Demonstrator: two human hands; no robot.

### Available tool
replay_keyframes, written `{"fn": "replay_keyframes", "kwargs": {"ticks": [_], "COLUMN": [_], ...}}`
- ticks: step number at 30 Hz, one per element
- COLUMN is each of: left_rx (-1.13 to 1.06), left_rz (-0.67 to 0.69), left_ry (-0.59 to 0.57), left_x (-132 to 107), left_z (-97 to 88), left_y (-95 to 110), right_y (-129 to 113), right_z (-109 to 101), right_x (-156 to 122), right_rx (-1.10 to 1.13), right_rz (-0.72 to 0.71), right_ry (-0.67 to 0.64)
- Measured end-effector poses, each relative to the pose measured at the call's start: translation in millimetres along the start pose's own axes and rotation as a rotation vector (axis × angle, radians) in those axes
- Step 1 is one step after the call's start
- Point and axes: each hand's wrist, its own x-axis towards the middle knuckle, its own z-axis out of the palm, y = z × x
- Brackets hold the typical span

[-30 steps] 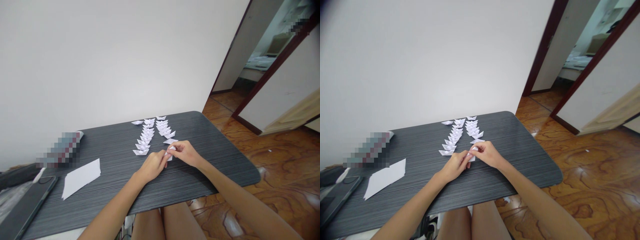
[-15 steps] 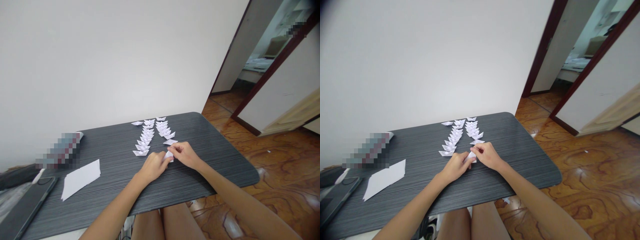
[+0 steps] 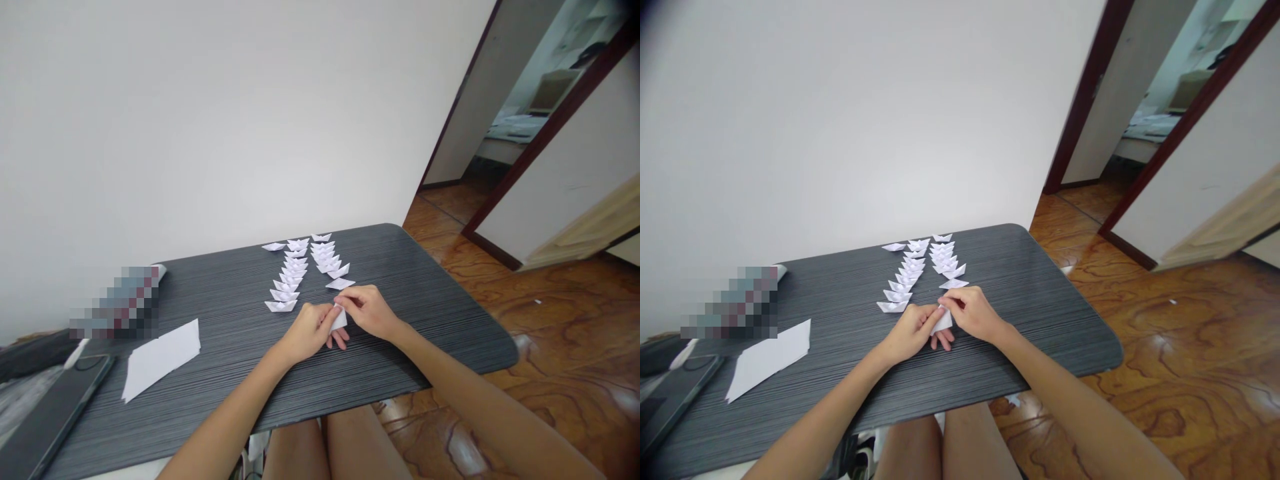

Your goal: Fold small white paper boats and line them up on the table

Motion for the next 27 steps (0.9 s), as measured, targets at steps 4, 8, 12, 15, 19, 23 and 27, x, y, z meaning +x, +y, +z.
{"fn": "replay_keyframes", "kwargs": {"ticks": [4,8,12,15,19,23,27], "left_rx": [-0.11,0.031,0.331,0.48,0.315,-0.066,-0.248], "left_rz": [0.007,0.011,0.07,0.119,0.118,0.152,0.147], "left_ry": [-0.108,-0.066,0.037,0.162,0.413,0.36,0.336], "left_x": [-2,-3,-6,-8,-7,-3,-1], "left_z": [-5.4,-7.8,-10.4,-18.5,-32.7,-37.5,-39.0], "left_y": [3,2,0,1,6,10,9], "right_y": [1,1,3,8,10,-7,-23], "right_z": [-3,-8,-9,-9,-16,-16,-4], "right_x": [1,4,5,8,20,41,62], "right_rx": [-0.013,-0.018,0.005,0.034,0.174,0.315,0.449], "right_rz": [0.043,0.11,0.16,0.192,0.253,0.158,0.159], "right_ry": [0.005,0.029,0.061,0.101,0.149,-0.081,-0.199]}}
